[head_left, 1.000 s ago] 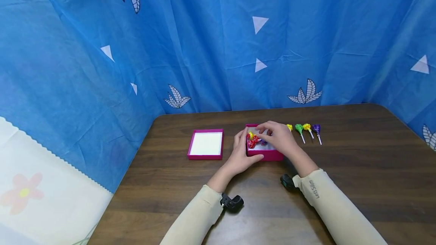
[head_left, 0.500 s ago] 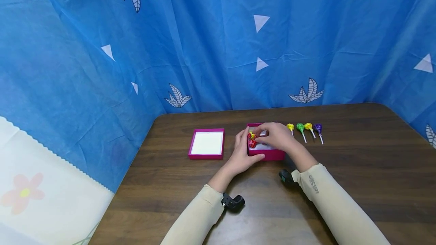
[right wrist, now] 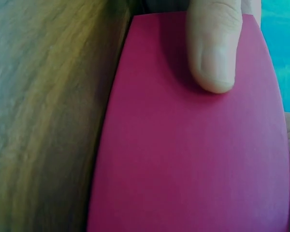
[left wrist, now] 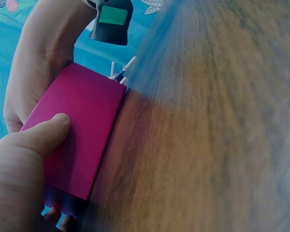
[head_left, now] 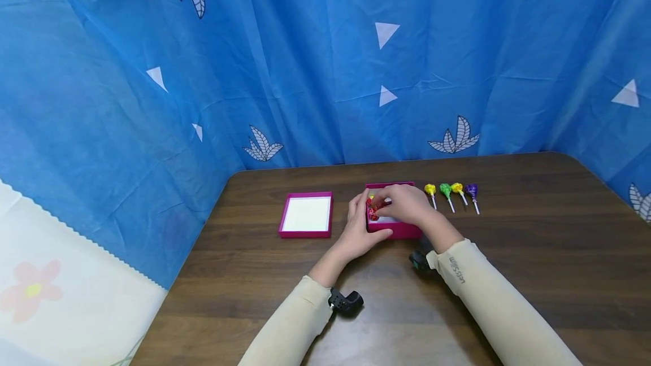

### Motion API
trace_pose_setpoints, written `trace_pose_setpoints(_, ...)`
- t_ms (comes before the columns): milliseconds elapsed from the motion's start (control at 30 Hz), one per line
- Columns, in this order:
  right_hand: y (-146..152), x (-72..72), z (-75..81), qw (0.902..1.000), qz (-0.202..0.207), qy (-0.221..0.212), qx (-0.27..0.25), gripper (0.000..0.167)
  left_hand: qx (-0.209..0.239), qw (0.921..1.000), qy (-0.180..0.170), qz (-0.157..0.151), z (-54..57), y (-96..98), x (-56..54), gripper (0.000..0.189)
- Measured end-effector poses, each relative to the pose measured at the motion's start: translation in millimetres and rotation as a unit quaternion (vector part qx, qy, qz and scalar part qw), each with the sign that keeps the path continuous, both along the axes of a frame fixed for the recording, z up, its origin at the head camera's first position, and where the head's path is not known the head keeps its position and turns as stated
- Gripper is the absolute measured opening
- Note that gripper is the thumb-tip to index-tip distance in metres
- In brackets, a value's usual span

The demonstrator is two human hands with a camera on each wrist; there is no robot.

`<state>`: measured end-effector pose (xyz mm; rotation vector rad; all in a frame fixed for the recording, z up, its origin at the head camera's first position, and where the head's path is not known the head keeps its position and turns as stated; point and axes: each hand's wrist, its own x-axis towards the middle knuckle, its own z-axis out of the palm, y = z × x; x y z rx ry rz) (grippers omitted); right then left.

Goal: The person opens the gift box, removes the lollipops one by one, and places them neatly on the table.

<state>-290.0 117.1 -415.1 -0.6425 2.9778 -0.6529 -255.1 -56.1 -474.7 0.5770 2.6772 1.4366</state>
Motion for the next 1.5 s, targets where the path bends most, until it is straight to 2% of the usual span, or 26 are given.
trace_pose_setpoints(467, -10.1, -6.0, 0.3, 0.9989, 0.016, -0.027, 0.035, 0.040, 0.002, 1.0000, 0.005, -0.003, -0.4, 0.3, -1.4, 0.106)
trace_pose_setpoints(567, -9.8, -6.3, -0.5, 0.9983, 0.021, -0.032, 0.043, 0.037, 0.003, 1.0000, 0.004, -0.003, -1.7, 0.5, -1.6, 0.106)
trace_pose_setpoints(1500, -5.7, -3.3, -0.1, 0.9994, 0.024, -0.026, 0.007, 0.043, 0.000, 1.0000, 0.001, 0.004, -1.4, 1.1, -0.6, 0.106)
